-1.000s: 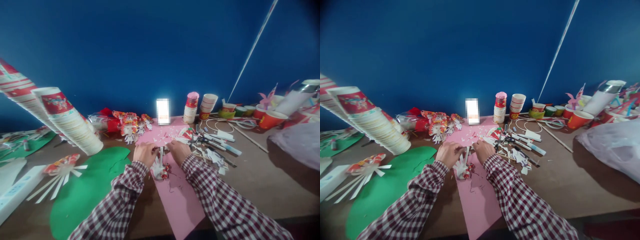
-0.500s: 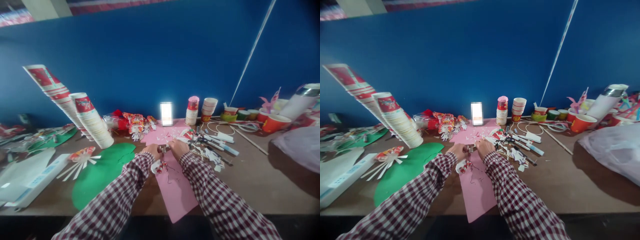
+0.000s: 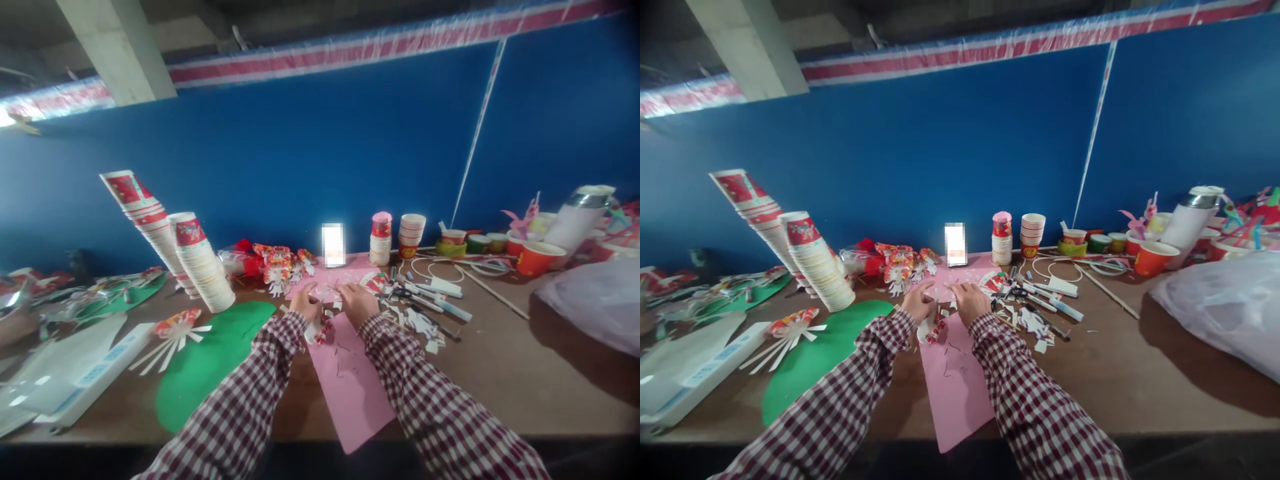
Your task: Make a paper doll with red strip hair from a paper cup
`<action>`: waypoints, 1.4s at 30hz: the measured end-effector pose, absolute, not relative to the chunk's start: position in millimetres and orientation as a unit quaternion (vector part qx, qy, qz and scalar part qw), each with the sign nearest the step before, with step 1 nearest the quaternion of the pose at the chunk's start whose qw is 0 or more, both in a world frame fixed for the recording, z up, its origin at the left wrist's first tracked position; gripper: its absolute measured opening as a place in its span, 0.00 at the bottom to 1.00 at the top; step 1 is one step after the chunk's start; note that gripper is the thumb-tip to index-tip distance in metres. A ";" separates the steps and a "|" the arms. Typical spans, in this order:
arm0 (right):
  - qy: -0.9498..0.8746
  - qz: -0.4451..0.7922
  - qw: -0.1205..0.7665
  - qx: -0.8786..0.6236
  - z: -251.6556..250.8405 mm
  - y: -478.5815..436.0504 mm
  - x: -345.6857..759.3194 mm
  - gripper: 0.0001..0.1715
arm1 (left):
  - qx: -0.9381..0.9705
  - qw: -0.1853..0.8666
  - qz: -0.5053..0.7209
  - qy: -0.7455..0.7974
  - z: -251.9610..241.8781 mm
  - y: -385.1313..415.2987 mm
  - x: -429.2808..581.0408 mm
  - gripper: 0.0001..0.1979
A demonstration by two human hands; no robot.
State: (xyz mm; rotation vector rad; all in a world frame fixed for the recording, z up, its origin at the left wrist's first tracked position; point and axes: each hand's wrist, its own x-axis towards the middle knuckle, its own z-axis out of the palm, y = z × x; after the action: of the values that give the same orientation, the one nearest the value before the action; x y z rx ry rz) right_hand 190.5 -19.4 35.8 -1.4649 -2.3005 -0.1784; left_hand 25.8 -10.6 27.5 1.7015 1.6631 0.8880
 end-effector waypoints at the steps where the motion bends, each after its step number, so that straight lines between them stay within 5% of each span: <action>1: -0.824 -0.065 0.210 -0.522 35.7 -19.2 190.7 0.19 | 0.636 0.309 0.343 0.618 26.1 -8.5 26.9 0.28; 7: -0.822 -0.059 0.267 -0.499 29.7 -13.8 191.6 0.17 | 0.638 0.368 0.374 0.564 18.7 4.1 29.7 0.14; 15: -0.806 -0.038 0.358 -0.471 20.5 -5.9 190.6 0.16 | 0.624 0.409 0.416 0.519 10.8 11.6 25.0 0.15; 30: -0.829 -0.006 0.345 -0.440 22.0 -7.5 184.2 0.16 | 0.463 0.575 0.493 0.460 5.3 5.1 24.4 0.14; 42: -0.837 0.010 0.333 -0.435 18.4 -3.5 183.8 0.16 | 0.451 0.594 0.482 0.460 1.8 5.2 19.3 0.16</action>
State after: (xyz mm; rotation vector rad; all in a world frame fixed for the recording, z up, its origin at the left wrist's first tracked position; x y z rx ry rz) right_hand 183.8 -3.5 18.4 -1.1374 -2.1853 0.0251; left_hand 19.3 5.2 1.8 1.0474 1.0697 1.1190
